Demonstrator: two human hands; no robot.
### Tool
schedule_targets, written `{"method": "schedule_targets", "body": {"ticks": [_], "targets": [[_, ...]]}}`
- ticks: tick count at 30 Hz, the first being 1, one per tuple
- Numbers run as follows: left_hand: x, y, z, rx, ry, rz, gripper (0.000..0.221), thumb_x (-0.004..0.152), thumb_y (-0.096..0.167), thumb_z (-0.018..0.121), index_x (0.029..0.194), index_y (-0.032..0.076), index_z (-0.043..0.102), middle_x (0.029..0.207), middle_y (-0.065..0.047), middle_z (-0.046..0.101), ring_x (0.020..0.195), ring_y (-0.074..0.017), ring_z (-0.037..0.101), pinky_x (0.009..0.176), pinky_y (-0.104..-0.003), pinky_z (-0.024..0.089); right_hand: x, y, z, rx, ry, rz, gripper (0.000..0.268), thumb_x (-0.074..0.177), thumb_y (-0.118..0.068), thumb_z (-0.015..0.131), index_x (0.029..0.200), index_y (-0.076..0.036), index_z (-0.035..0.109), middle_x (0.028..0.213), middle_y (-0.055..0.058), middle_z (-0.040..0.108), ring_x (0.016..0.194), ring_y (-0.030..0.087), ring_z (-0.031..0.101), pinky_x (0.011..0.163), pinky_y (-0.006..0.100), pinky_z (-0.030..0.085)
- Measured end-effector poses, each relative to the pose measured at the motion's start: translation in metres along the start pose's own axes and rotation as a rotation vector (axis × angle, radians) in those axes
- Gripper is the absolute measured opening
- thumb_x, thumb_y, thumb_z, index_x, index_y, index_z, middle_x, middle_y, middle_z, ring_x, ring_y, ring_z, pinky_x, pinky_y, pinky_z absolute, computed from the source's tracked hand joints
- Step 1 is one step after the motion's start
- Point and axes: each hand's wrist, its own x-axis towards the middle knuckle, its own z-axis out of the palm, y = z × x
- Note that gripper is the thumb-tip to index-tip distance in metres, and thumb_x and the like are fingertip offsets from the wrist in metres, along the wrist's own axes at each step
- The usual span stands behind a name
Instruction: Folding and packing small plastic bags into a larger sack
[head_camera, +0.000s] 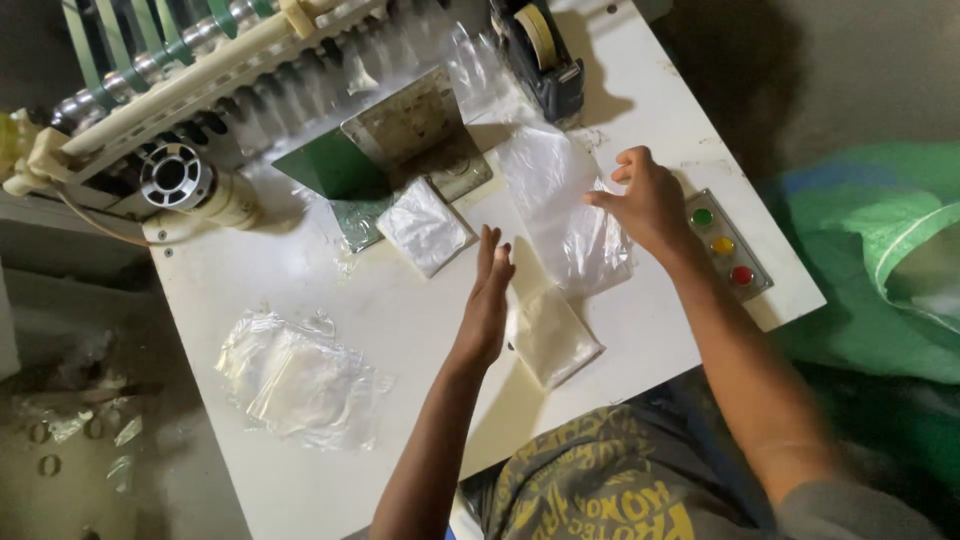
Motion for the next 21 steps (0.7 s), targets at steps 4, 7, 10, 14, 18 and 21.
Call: {"method": "schedule_targets", "body": {"ticks": [4,7,10,14,18,21], "targets": [[0.031,-0.029,0.024,-0.479,0.05,-0.241,0.089,0.106,0.056,0.034,0.165,0.012,-0.015,0.17,-0.029,-0.011,0.153,-0.0555,-0.011,0.121,-0.068,-0.01,0.029,-0.021,0.015,-0.001,-0.196,0.219,0.067,0.073,-0.041,0.091,0.122,-0.006,0.062,0.107,0.015,0.076,0.106,0.038,0.072,0.087,0.05,0.055],[0.032,-0.038,0.027,-0.532,0.075,-0.214,0.086,0.107,0.056,0.032,0.165,0.01,-0.013,0.171,-0.025,-0.011,0.155,-0.0489,-0.012,0.124,-0.059,-0.011,0.016,-0.055,-0.001,0.312,-0.256,0.255,0.048,0.075,-0.034,0.091,0.106,-0.007,0.066,0.094,0.006,0.062,0.094,0.025,0.062,0.077,0.037,0.047],[0.028,-0.044,0.03,-0.573,0.085,-0.164,0.089,0.107,0.058,0.033,0.164,0.006,-0.012,0.171,-0.023,-0.009,0.158,-0.0423,-0.011,0.126,-0.053,-0.008,0.034,0.027,0.034,0.683,-0.245,0.284,0.038,0.086,-0.03,0.088,0.108,-0.008,0.066,0.096,-0.002,0.058,0.089,0.011,0.056,0.079,0.027,0.045],[0.022,-0.02,0.023,-0.4,0.165,-0.179,0.112,0.096,0.059,0.061,0.164,0.006,-0.01,0.168,-0.026,-0.004,0.158,-0.0412,-0.005,0.127,-0.055,-0.001,0.033,0.015,0.063,0.956,-0.266,0.26,0.047,0.079,-0.012,0.091,0.12,-0.002,0.071,0.107,0.006,0.074,0.096,0.012,0.068,0.088,0.032,0.056],[0.019,0.018,0.001,-0.286,0.154,-0.118,0.129,0.077,0.05,0.083,0.164,0.002,0.0,0.161,-0.042,0.007,0.154,-0.0526,0.007,0.124,-0.061,0.01,-0.007,-0.102,-0.003,1.063,-0.307,0.23,0.045,0.081,-0.015,0.089,0.121,-0.005,0.072,0.112,0.005,0.074,0.101,0.011,0.069,0.094,0.034,0.058],[0.001,-0.013,-0.031,0.22,0.342,0.512,0.049,0.068,0.022,0.097,0.105,0.004,0.07,0.092,-0.018,0.073,0.089,-0.0349,0.074,0.078,-0.043,0.057,-0.045,-0.107,-0.029,0.837,-0.397,0.075,0.041,0.085,-0.021,0.087,0.121,-0.006,0.072,0.106,0.007,0.075,0.098,0.014,0.07,0.09,0.039,0.058]]}}
